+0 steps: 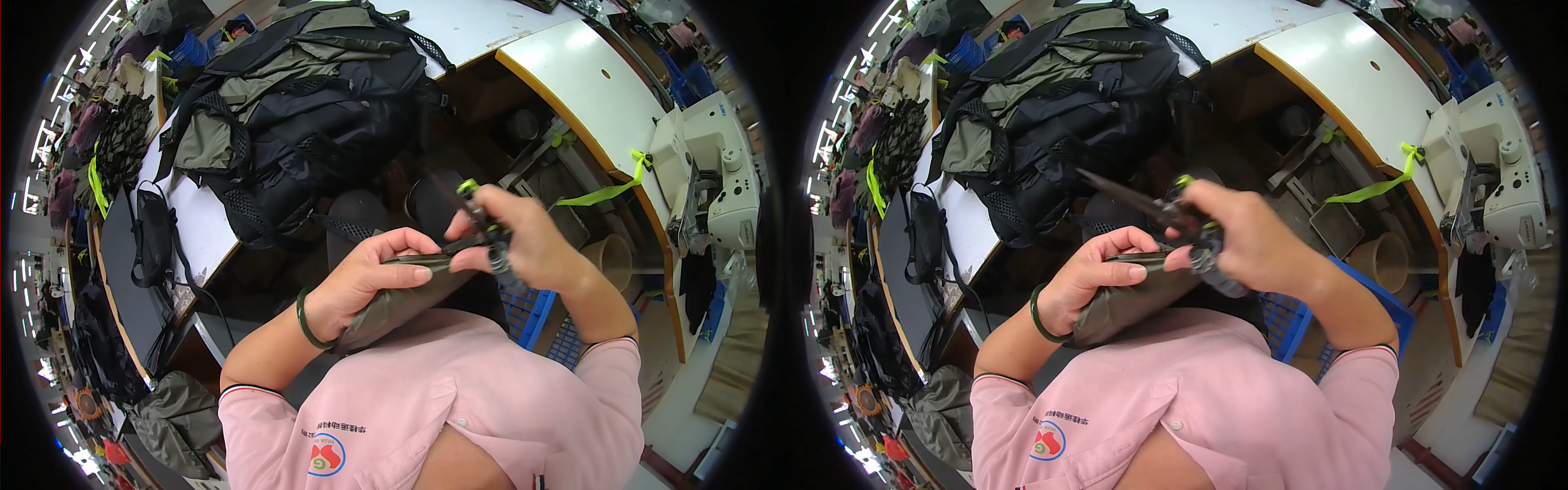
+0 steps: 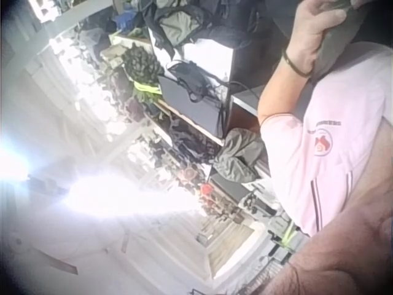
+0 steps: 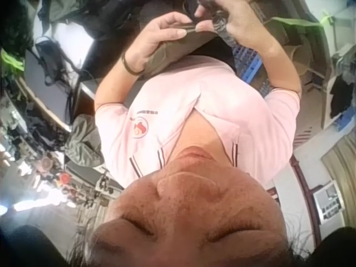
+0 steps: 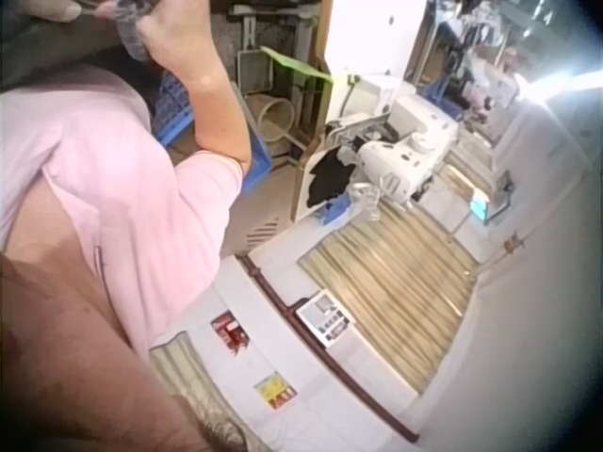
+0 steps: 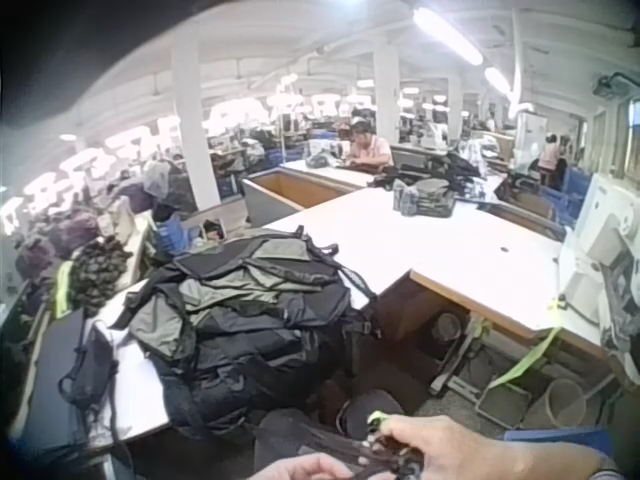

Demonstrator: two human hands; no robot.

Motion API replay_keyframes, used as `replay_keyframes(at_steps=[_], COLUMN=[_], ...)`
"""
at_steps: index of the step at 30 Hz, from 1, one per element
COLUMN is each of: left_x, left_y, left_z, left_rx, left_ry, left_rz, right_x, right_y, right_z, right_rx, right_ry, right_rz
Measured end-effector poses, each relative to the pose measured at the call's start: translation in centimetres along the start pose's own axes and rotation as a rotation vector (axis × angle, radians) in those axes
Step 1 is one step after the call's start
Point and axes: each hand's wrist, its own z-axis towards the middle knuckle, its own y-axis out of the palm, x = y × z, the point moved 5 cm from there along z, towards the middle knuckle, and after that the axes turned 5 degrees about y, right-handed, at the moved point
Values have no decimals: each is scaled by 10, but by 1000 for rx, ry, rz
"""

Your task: Cutting and trimming pieces of green fabric using scissors.

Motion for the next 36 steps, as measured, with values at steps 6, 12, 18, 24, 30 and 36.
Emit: replay_keyframes(at_steps=[6,12,18,24,30,36], left_x=[4,0,-3,-5,-5,-9], left_y=[-13,-27,-29,-24,-24,-22], left_z=[-6,-10,-9,-4,-3,-1], left_rx=[-31,50,66,33,40,4], left_ry=[150,188,210,167,206,224], left_rz=[284,264,264,269,192,288], right_x=[24,38,36,36,21,21], right_y=[23,15,-7,9,-12,-11], right_z=[7,3,-4,-6,-6,-13], right_rx=[-176,-14,97,-152,-23,-65], right_ry=[131,328,85,203,-170,-170], right_rz=[377,507,-55,100,-621,-681])
